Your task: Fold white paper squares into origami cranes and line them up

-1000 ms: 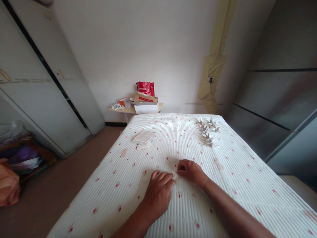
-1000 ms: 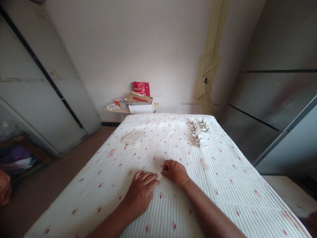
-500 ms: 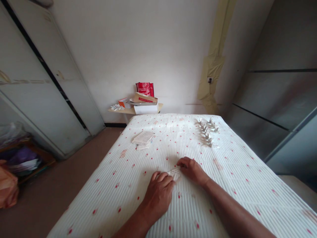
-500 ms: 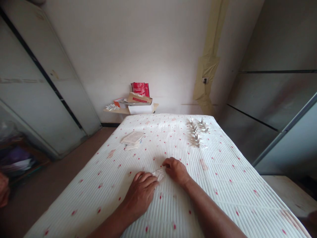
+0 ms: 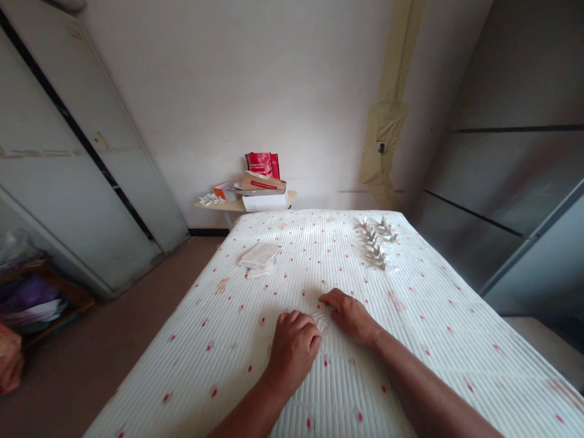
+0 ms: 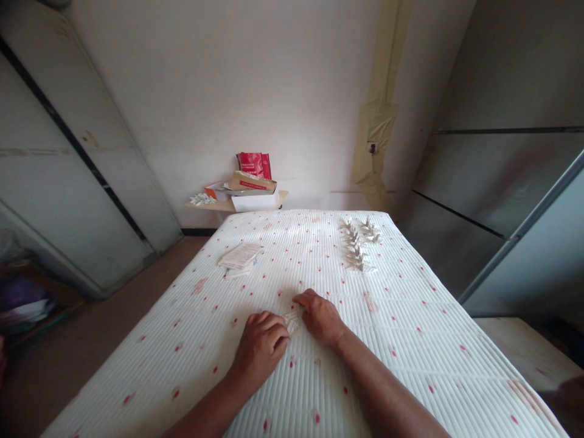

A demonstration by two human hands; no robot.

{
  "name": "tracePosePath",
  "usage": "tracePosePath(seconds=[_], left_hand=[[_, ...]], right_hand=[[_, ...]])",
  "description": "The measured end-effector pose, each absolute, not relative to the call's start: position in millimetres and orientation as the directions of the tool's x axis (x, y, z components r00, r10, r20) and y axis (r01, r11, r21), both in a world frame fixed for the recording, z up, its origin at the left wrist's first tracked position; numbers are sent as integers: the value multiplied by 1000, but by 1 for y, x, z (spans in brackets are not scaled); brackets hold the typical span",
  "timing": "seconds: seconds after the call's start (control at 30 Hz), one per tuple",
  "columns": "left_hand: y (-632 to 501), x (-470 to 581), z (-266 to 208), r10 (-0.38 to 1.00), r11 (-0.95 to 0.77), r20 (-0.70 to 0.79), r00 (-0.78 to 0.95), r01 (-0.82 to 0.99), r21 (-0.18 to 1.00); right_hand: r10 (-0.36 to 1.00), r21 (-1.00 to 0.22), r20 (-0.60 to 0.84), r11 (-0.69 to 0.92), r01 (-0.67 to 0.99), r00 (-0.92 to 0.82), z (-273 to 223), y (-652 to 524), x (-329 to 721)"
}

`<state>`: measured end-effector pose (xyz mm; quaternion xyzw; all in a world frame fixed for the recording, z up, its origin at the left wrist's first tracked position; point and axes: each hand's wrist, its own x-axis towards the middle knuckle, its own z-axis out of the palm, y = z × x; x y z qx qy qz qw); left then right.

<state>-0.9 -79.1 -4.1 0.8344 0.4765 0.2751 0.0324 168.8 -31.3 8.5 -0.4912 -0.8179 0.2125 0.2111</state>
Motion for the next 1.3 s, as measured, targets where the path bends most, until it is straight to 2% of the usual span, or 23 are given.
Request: tracePosePath(seconds=[0.13, 0.33, 0.53, 0.8, 1.03, 1.2, 1.3], left_hand=[[-80, -2, -4, 820, -537, 407, 402, 787, 305], [-80, -5, -5, 811, -546, 405, 422, 794, 268], [-78, -8, -1, 827, -541, 359, 432, 785, 301], [-75, -10, -4, 821, -552, 373, 432, 765, 331], [-73, -11, -6, 798, -582, 373, 474, 768, 268], [-70, -10, -7, 777, -593, 410, 478, 774, 221], [-65, -10, -7, 781, -583, 438, 446, 772, 252]], right_hand=[[896, -528, 92, 414, 742, -435, 14, -33, 167], [869, -564, 133, 462, 685, -476, 9, -31, 173], [801, -579, 125, 538, 613, -585, 12, -31, 175], [771, -519, 99, 580, 628, -630, 19, -35, 174], [763, -513, 108, 592, 622, -638, 17, -33, 176], [784, -550, 138, 569, 611, -605, 14, -33, 176], [808, -607, 151, 531, 591, -570, 11, -32, 177]])
